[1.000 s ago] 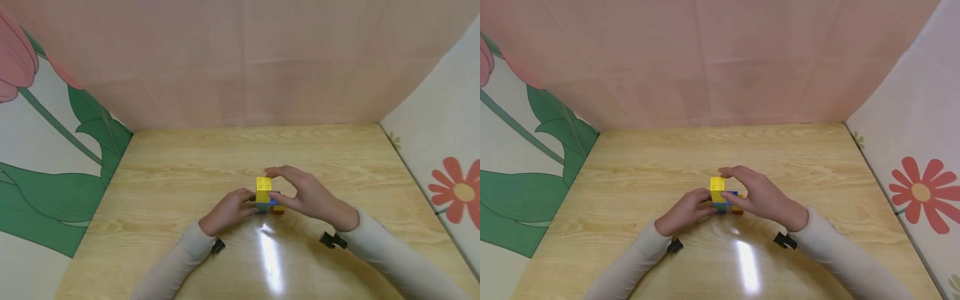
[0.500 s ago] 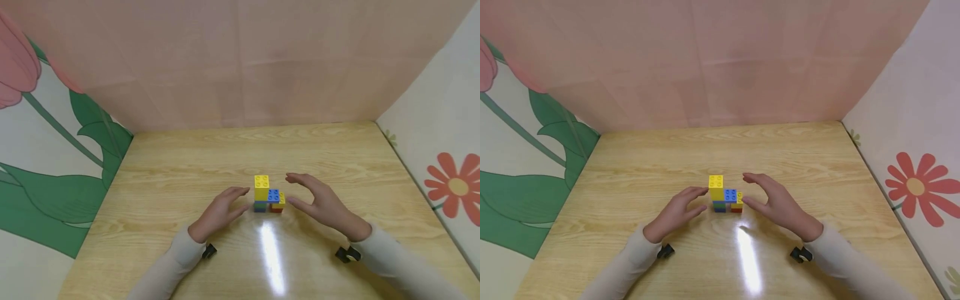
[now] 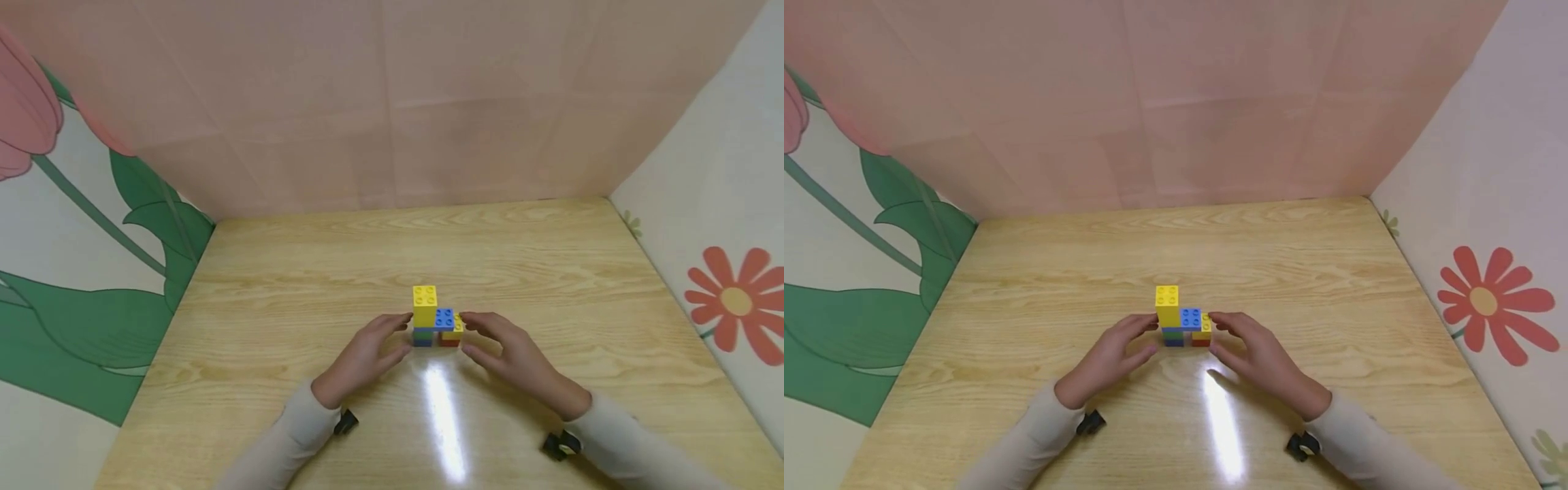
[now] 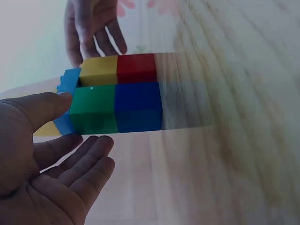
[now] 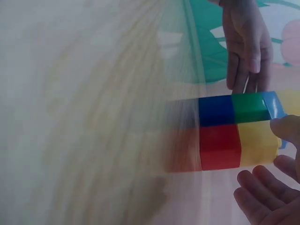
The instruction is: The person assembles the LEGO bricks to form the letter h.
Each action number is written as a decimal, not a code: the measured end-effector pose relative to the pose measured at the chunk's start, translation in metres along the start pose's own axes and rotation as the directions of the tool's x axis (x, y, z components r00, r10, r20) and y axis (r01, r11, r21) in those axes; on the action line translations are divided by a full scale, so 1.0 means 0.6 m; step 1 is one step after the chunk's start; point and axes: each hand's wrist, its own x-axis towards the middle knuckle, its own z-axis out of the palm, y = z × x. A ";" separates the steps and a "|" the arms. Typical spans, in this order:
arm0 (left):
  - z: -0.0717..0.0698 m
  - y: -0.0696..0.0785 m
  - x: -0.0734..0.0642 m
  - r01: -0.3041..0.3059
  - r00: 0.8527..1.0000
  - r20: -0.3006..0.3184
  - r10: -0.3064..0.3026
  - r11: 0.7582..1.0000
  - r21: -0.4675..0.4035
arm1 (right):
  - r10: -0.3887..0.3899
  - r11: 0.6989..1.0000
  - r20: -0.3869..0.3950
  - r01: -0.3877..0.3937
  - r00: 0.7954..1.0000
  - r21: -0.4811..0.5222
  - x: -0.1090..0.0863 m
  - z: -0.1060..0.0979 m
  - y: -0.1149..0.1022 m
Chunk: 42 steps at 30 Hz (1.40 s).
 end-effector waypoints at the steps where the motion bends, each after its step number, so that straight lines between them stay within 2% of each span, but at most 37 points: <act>1: 0.001 0.000 0.000 -0.001 1.000 0.002 0.001 1.000 -0.004 | -0.001 1.000 -0.001 0.001 1.000 0.005 0.000 0.002 0.000; 11: 0.008 -0.001 0.003 0.011 1.000 0.020 -0.010 0.999 -0.048 | -0.044 0.992 -0.021 0.046 0.999 0.120 0.002 0.007 0.002; 17: 0.010 0.001 0.005 0.033 0.999 0.010 -0.032 0.997 -0.075 | -0.046 0.994 -0.015 0.047 0.999 0.096 0.005 0.004 0.002; 24: 0.017 0.003 0.013 0.033 0.998 -0.046 -0.040 0.989 -0.141 | -0.041 0.997 -0.024 0.043 0.999 0.064 0.012 0.004 0.000; 28: 0.018 0.003 0.018 0.061 0.995 -0.072 -0.074 0.985 -0.163 | -0.033 0.998 -0.029 0.034 0.999 0.050 0.018 0.007 0.000; 34: 0.015 0.002 0.022 0.109 0.983 -0.132 -0.130 0.982 -0.151 | -0.043 0.998 -0.038 0.044 0.998 0.035 0.033 0.010 -0.005; 38: 0.010 0.002 0.033 0.106 0.978 -0.167 -0.123 0.989 -0.108 | -0.030 0.999 -0.050 0.032 0.998 0.030 0.043 0.008 -0.010; 42: 0.000 0.006 0.054 0.108 0.977 -0.177 -0.120 0.991 -0.073 | -0.009 1.000 -0.061 0.009 0.998 0.001 0.058 0.003 -0.011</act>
